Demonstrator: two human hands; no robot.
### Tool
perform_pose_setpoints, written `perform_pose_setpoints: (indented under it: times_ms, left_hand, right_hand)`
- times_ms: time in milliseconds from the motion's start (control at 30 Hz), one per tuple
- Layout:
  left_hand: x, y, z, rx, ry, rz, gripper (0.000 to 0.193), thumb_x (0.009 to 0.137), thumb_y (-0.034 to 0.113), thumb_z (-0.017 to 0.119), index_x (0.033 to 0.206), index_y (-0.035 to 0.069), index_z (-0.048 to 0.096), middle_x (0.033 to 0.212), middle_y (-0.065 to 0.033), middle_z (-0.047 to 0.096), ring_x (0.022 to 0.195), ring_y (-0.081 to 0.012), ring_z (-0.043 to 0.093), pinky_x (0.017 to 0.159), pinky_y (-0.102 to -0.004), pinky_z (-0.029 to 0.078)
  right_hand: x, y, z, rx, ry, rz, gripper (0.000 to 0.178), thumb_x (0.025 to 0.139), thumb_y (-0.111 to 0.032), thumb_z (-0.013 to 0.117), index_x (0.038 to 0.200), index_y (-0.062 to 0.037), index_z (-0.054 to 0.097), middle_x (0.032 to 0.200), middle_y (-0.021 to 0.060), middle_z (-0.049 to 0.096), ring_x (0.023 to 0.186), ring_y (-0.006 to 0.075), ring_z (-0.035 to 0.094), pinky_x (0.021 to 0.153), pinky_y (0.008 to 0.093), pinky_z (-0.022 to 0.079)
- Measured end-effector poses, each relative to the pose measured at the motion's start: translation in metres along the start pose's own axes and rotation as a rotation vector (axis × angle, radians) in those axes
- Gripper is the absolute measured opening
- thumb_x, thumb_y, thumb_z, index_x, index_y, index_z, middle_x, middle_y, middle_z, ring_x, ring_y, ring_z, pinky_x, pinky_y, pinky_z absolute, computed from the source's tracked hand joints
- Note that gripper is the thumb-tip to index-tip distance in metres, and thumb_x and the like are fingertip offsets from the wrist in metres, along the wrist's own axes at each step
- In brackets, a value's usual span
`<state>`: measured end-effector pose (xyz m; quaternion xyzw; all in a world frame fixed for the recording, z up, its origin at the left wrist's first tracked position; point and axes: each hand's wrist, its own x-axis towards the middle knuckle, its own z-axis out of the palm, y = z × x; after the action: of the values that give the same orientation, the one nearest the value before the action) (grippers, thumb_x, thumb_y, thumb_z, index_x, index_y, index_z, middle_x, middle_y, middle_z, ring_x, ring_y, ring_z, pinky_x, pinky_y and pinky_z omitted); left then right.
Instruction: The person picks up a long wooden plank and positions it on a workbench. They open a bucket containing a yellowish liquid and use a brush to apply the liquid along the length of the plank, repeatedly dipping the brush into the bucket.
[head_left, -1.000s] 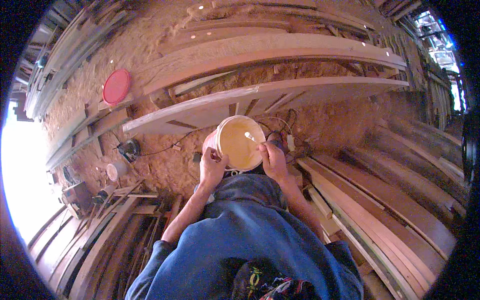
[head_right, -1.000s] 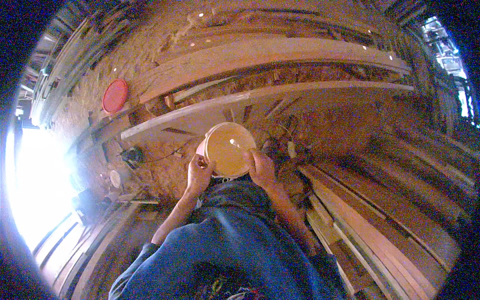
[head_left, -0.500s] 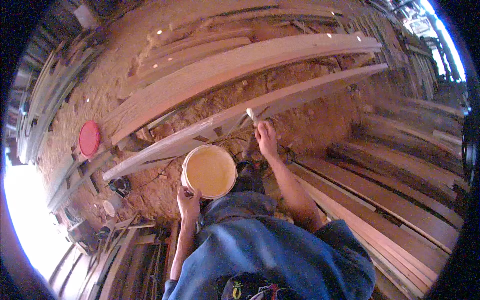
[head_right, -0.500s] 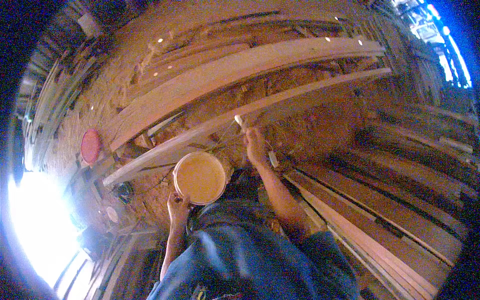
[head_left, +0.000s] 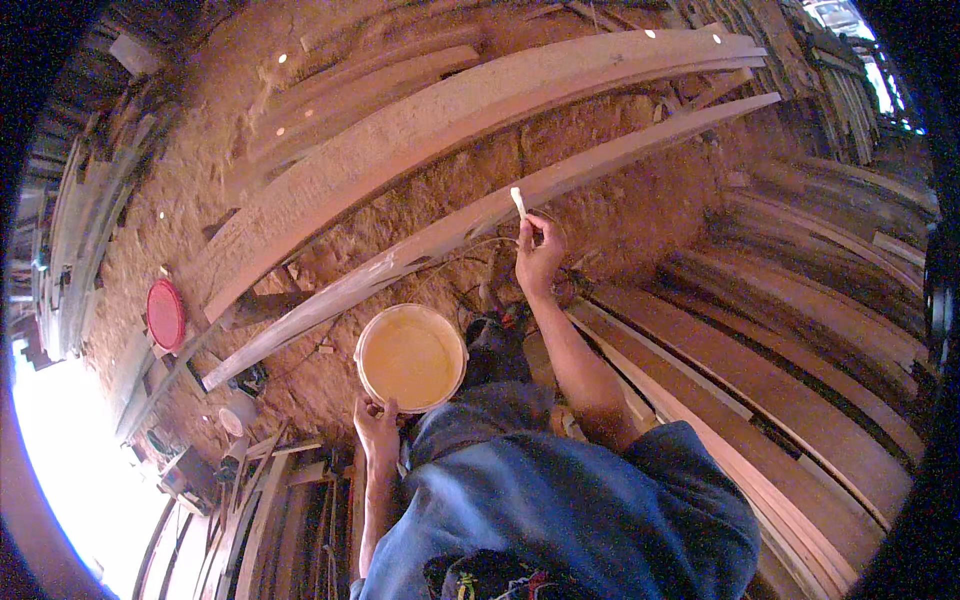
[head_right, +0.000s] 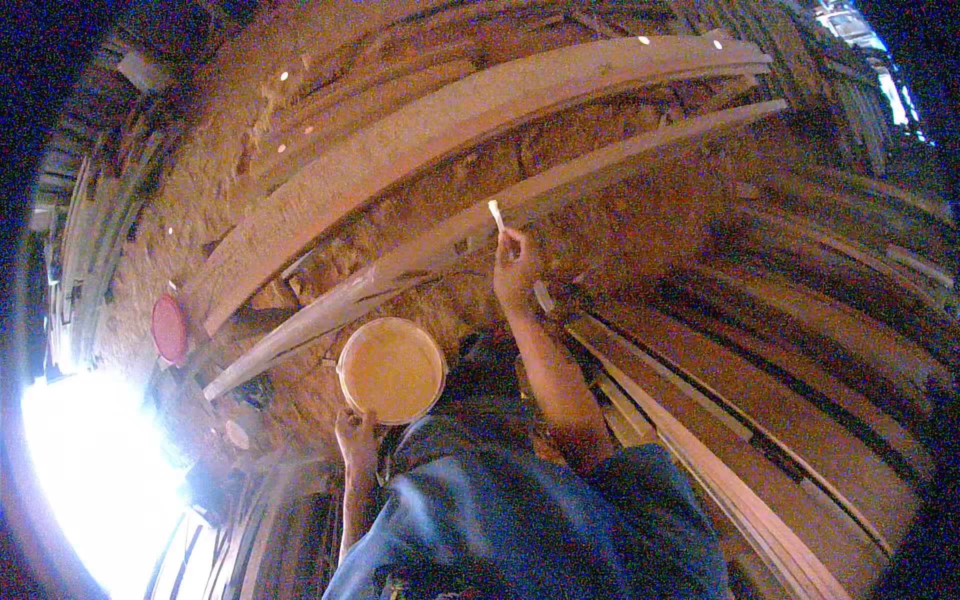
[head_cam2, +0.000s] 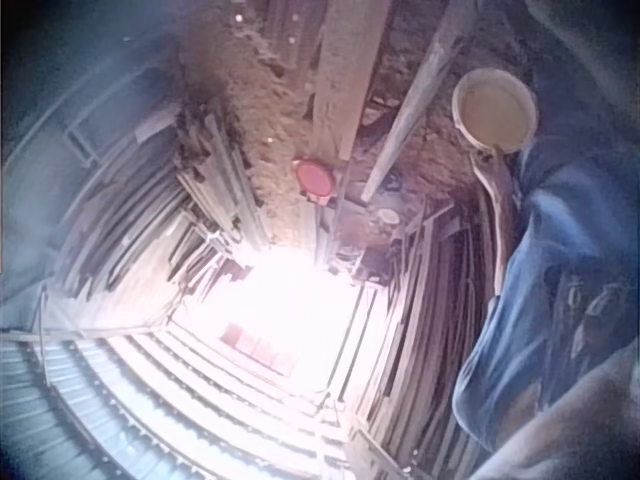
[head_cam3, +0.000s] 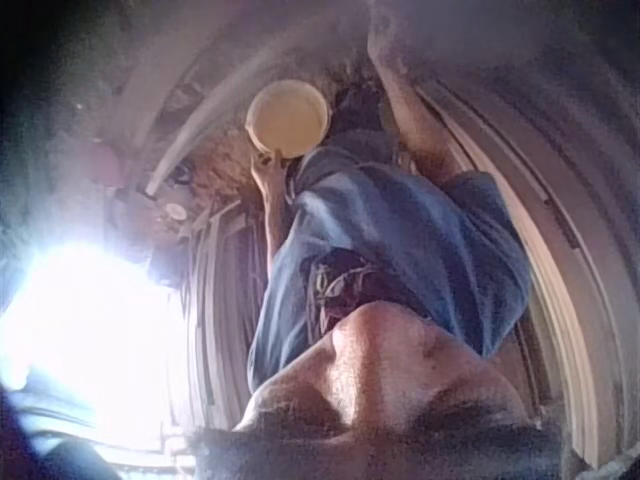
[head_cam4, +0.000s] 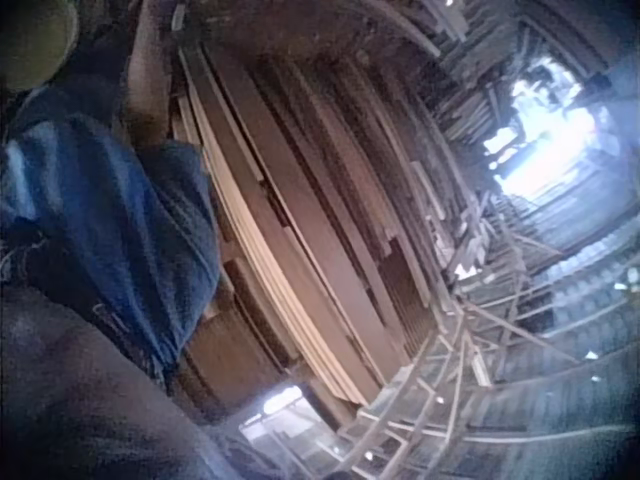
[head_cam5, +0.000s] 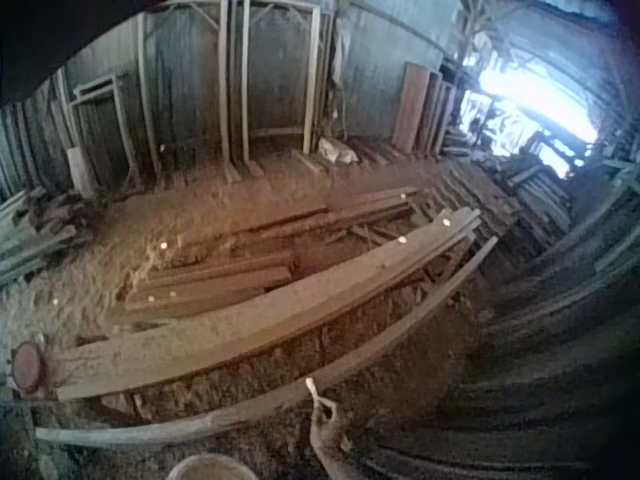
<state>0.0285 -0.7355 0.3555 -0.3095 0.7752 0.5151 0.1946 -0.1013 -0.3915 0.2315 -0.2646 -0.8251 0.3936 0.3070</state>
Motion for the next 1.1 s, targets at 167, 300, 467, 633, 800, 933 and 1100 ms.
perform_pose_setpoints:
  times_ms: [167, 300, 467, 633, 800, 933, 1100]
  left_hand:
    - [-0.002, 0.003, -0.009, 0.135, -0.009, 0.055, 0.019, 0.087, 0.006, 0.069, 0.097, 0.000, 0.055, 0.082, -0.0061, 0.062, 0.071, -0.0121, 0.057, 0.064, -0.0297, 0.048]
    - [0.001, 0.003, -0.013, 0.010, -0.028, -0.113, 0.019, 0.086, 0.006, 0.070, 0.094, 0.001, 0.054, 0.083, -0.0063, 0.062, 0.075, -0.0110, 0.057, 0.067, -0.0290, 0.048]
    - [0.008, -0.011, -0.020, 0.005, -0.010, -0.023, 0.018, 0.086, 0.005, 0.070, 0.092, 0.002, 0.053, 0.083, -0.0062, 0.062, 0.075, -0.0110, 0.056, 0.066, -0.0280, 0.047]
    - [0.004, -0.017, -0.028, -0.076, -0.016, -0.024, 0.017, 0.087, 0.004, 0.069, 0.092, 0.003, 0.053, 0.083, -0.0053, 0.061, 0.076, -0.0116, 0.057, 0.067, -0.0282, 0.048]
    - [-0.004, -0.012, -0.034, -0.079, -0.007, -0.010, 0.017, 0.088, 0.003, 0.068, 0.095, 0.002, 0.052, 0.083, -0.0059, 0.062, 0.072, -0.0112, 0.057, 0.065, -0.0269, 0.048]
    - [-0.005, -0.020, -0.039, -0.069, -0.003, 0.031, 0.017, 0.089, 0.003, 0.067, 0.098, 0.001, 0.052, 0.082, -0.0068, 0.062, 0.070, -0.0116, 0.057, 0.064, -0.0265, 0.048]
    - [-0.007, -0.026, -0.045, 0.005, 0.035, 0.026, 0.017, 0.088, 0.005, 0.067, 0.097, 0.001, 0.053, 0.080, -0.0069, 0.062, 0.069, -0.0115, 0.058, 0.061, -0.0273, 0.047]
  right_hand:
    - [-0.005, -0.015, 0.007, -0.092, -0.111, -0.014, 0.014, 0.088, -0.012, 0.072, 0.095, -0.0028, 0.064, 0.090, 0.0132, 0.067, 0.084, 0.0306, 0.063, 0.073, 0.0409, 0.051]
    - [-0.016, -0.034, 0.013, -0.307, -0.288, -0.113, 0.016, 0.083, -0.009, 0.075, 0.091, -0.0037, 0.062, 0.085, 0.0146, 0.064, 0.082, 0.0350, 0.064, 0.072, 0.0431, 0.051]
    - [-0.012, -0.043, -0.010, -0.184, -0.355, -0.103, 0.012, 0.082, -0.006, 0.073, 0.089, -0.0052, 0.063, 0.086, 0.0157, 0.067, 0.083, 0.0369, 0.065, 0.075, 0.0459, 0.051]
    - [0.039, -0.010, -0.022, -0.166, -0.131, 0.058, 0.010, 0.091, -0.015, 0.069, 0.094, -0.0054, 0.068, 0.086, 0.0138, 0.070, 0.078, 0.0303, 0.067, 0.071, 0.0418, 0.051]
    - [0.027, -0.015, -0.010, -0.362, -0.367, 0.092, 0.014, 0.092, -0.020, 0.068, 0.096, -0.0064, 0.069, 0.080, 0.0165, 0.069, 0.072, 0.0345, 0.065, 0.067, 0.0432, 0.050]
    - [-0.017, -0.043, 0.010, -0.202, -0.427, -0.027, 0.015, 0.091, -0.018, 0.069, 0.096, -0.0043, 0.067, 0.081, 0.0170, 0.069, 0.073, 0.0338, 0.067, 0.066, 0.0435, 0.050]
    - [-0.041, -0.056, 0.027, -0.075, -0.249, -0.055, 0.013, 0.088, -0.010, 0.071, 0.094, -0.0033, 0.062, 0.083, 0.0133, 0.068, 0.076, 0.0309, 0.066, 0.071, 0.0415, 0.052]
